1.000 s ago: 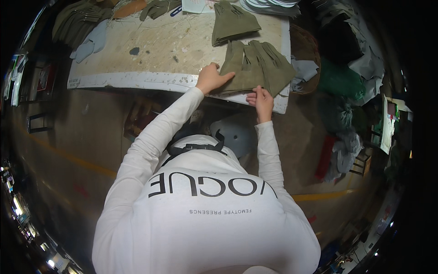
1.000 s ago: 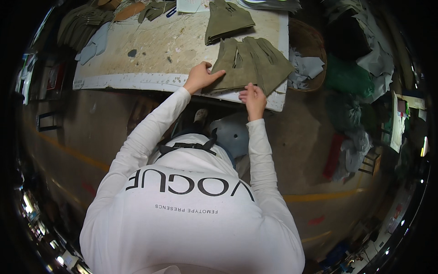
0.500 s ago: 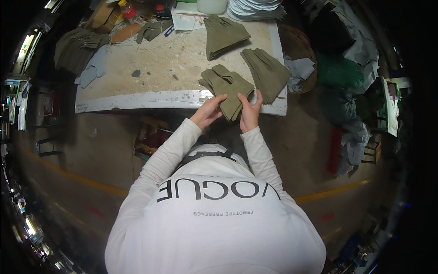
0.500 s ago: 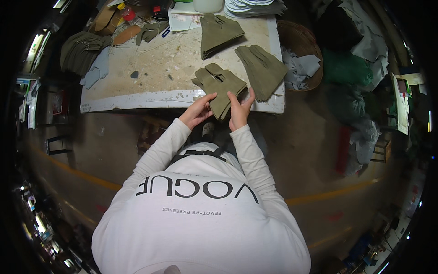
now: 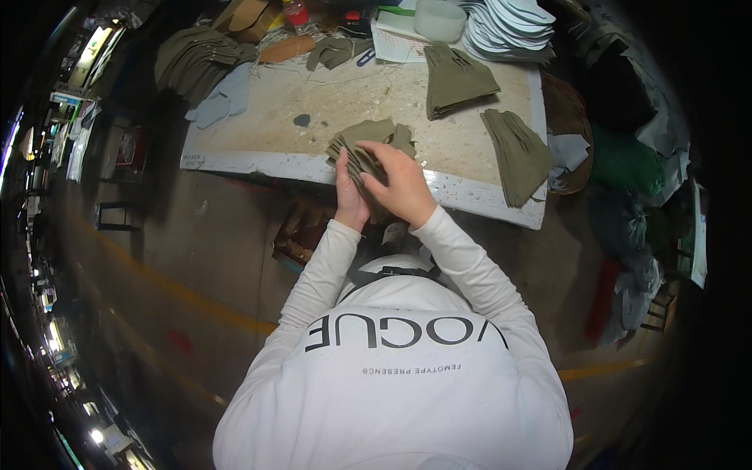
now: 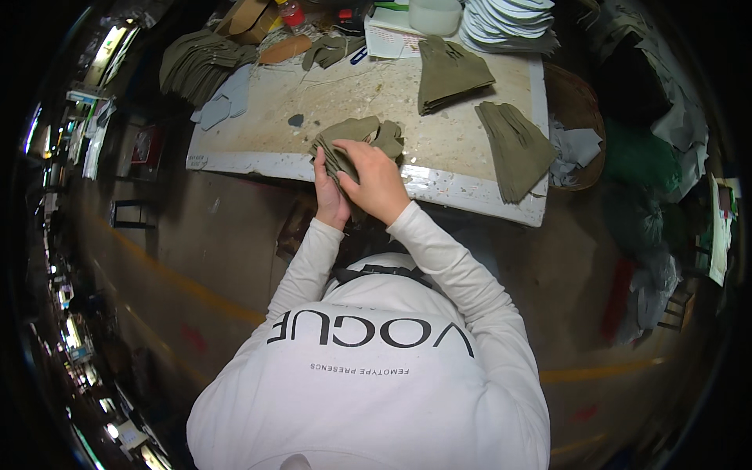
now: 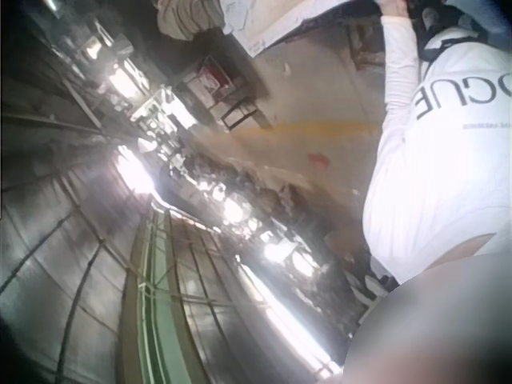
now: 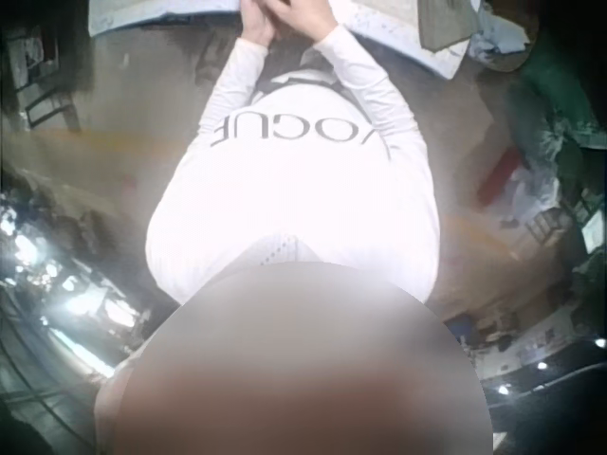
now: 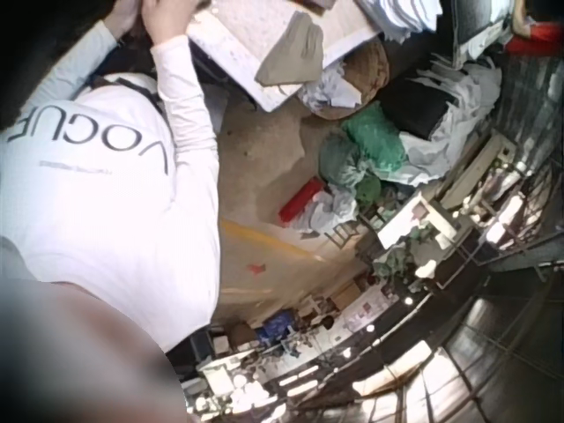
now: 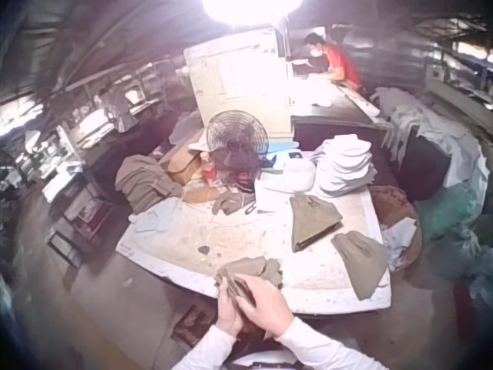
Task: The person gathers olive-green fabric pieces, aligns them into stacks, and ties each stack with a white string. They then place the tied bundles on the table and write on small white labels with a pen before attaching the labels to the bundles.
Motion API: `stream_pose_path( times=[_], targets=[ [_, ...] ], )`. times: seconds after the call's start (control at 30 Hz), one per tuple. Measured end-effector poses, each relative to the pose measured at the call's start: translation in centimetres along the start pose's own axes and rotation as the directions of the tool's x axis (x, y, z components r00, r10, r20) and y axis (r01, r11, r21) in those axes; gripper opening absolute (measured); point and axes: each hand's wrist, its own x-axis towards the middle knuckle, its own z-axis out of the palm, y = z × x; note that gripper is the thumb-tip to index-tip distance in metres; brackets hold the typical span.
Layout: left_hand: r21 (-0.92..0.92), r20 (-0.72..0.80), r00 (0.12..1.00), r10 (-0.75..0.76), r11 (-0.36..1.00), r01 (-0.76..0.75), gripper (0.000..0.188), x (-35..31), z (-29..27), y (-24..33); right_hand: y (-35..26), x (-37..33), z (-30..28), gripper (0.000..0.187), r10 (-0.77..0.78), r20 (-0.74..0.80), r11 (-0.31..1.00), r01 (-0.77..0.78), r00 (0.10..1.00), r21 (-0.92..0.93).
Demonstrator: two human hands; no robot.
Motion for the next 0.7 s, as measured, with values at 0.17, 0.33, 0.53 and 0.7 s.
stream_pose_path(
  times=[0.17,0.33,0.53,0.7],
  targets=[
    [-0.085,0.078,0.997,-0.016,0.996,0.023,0.065,-2.0,-1.8,1.6,0.1,0.0,0.5,0.033,0.145,0.088,0.964,-0.161,0.985,0.211],
    [0.069,0.016,0.995,0.102,0.992,-0.103,0.063,-3.0,-2.1,1.7,-0.6,-0.6,2.0,0.036,0.036,-0.011,0.987,-0.034,0.999,0.155],
    [-0.125,0.078,0.995,0.059,0.991,-0.048,0.062,-3.1,-1.8,2.7,-0.4,0.2,1.8,0.021,-0.199,-0.077,0.980,0.200,0.977,0.005],
    [0.056,0.001,0.996,0.090,0.994,-0.090,0.059,-3.2,-0.9,2.6,-0.8,-0.5,2.0,0.024,-0.116,-0.013,0.993,0.116,0.993,0.009]
  ],
)
